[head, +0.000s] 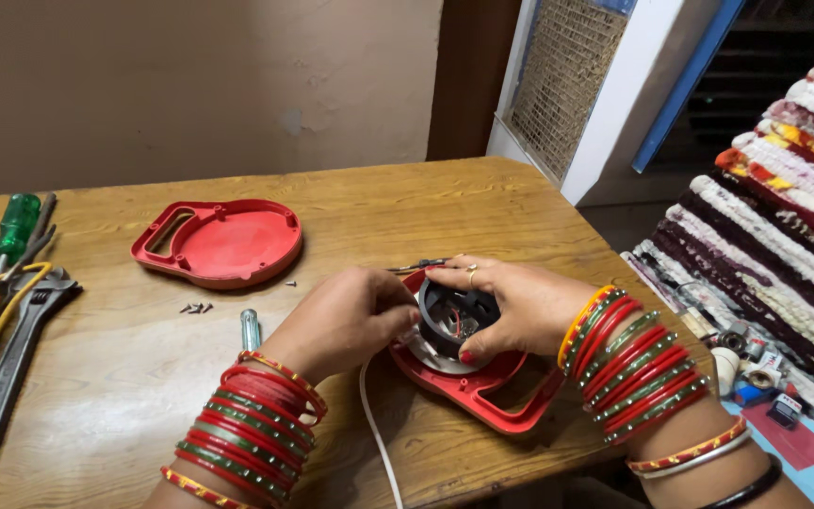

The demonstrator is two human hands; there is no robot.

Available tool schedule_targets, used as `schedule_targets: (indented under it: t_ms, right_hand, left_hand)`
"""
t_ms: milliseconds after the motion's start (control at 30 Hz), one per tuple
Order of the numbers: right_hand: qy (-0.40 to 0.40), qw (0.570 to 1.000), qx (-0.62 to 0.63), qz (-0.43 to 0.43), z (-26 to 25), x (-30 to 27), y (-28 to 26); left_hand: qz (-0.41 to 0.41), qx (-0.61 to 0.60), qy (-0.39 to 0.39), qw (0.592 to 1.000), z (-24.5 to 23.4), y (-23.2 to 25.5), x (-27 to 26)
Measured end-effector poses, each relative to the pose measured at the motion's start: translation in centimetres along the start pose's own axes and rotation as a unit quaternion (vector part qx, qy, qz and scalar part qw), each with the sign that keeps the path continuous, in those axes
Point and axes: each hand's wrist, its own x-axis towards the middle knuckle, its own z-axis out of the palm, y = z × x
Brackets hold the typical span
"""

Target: The person assembles a red electrical socket by hand, connecting wires to the internal terminals, placing the black faceplate, and fitting the red casing halves together. The person handles the socket components and wires directly without visible tools.

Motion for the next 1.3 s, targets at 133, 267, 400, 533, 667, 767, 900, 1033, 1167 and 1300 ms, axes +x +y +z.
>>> schedule_targets:
  t_ms: [133,267,400,533,667,767,900,1033,1167,1300]
  right_hand:
    - [0.002,1.0,0.011,-0.023,0.2,0.1,0.5]
    - [0.0,0.999,0.018,-0.027,0.3,0.1,1.1]
    - [0.008,0.998,0.001,-0.063,0.6,0.0,1.8]
    - [0.035,0.996,0.049,-0.072,0.8,-0.6,2.2]
    - [0.029,0.994,0.1,0.018,0.8,-1.1,2.1]
    - [0.043,0.991,0.125,0.021,0.9,-1.1,1.9]
    - [0.032,0.966,0.251,-0.046,1.1,-0.9,2.0]
    - [0.042,0.981,0.184,-0.034,1.2,-0.5,2.5]
    - [0.049,0.987,0.149,-0.02,1.4,-0.3,3.0]
    - [0.036,0.982,0.186,-0.013,1.6,-0.1,3.3]
  left_hand:
    - [-0.077,-0.088,0.027,0.993,0.1,0.6,0.1]
    - [-0.025,-0.067,0.055,0.996,0.7,1.0,0.3]
    - [-0.05,-0.06,0.052,0.996,0.7,1.0,0.6]
    - [-0.075,-0.057,0.047,0.994,0.6,1.0,0.7]
    - [-0.071,-0.067,0.051,0.994,0.6,1.1,0.7]
    - [-0.069,-0.085,0.053,0.993,0.5,1.2,0.7]
    - [-0.097,-0.085,0.06,0.99,0.2,1.1,0.6]
    - [-0.067,-0.066,0.074,0.993,0.5,1.0,0.8]
    - [-0.095,-0.065,0.069,0.991,0.8,0.8,0.9]
    - [-0.087,-0.07,0.075,0.991,0.8,0.8,0.9]
